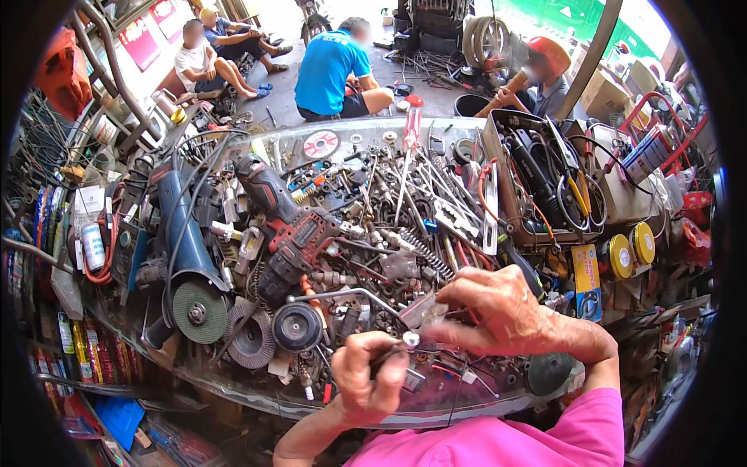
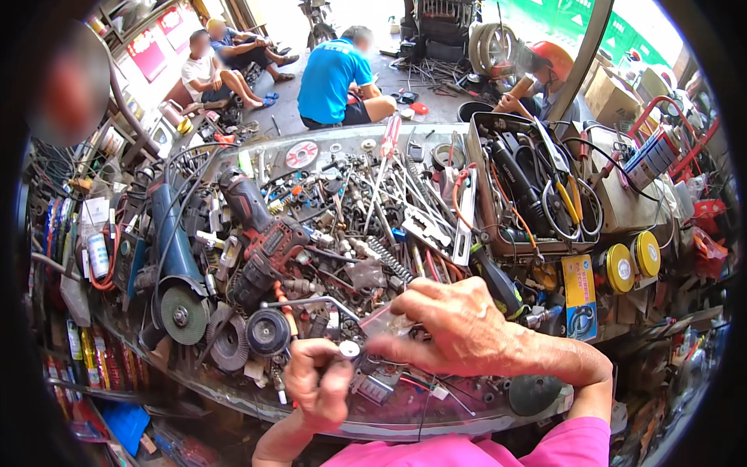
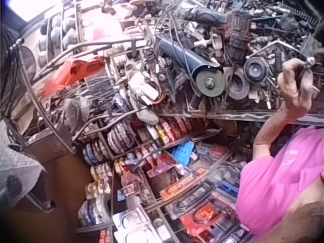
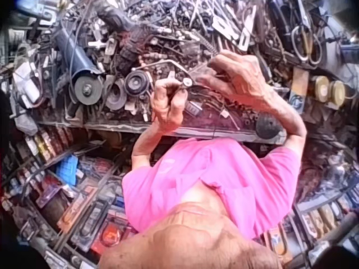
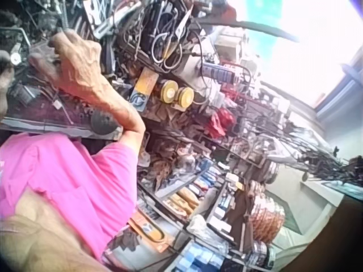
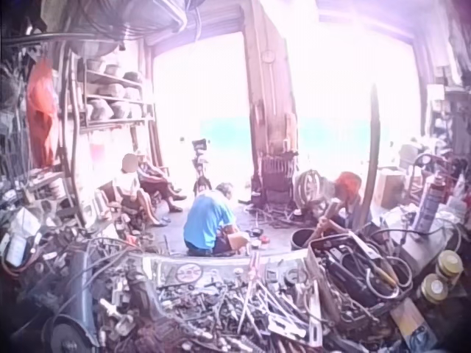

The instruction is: The person holds a small cylindrical electronic component and repeatedly uses a small metal tool to scrape or clean its surface. The person manipulates the component with both hands, rotating it to access different sides while working over a cluttered workbench.

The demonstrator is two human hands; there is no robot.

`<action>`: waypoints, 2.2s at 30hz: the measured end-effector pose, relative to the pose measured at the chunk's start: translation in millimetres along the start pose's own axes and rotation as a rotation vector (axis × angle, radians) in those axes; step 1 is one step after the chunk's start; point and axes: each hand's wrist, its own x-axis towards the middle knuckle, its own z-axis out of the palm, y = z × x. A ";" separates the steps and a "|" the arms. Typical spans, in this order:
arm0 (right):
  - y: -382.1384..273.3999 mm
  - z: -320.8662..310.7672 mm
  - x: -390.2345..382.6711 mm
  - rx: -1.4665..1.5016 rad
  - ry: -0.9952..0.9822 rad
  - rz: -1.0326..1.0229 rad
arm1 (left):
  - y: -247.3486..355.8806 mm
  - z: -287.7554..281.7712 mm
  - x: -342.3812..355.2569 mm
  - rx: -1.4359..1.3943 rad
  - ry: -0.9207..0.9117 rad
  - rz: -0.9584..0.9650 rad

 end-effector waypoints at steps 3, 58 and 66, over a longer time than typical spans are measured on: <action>8.6 9.0 -4.8 -0.259 0.010 0.053 | -5.5 1.1 -12.3 -0.070 0.241 0.002; -4.6 37.0 8.6 -0.195 -0.192 0.088 | 4.6 -12.1 14.0 -0.526 0.232 -0.425; -6.3 16.2 -19.6 0.734 -0.105 0.373 | 1.9 -5.9 14.5 -0.505 0.178 -0.478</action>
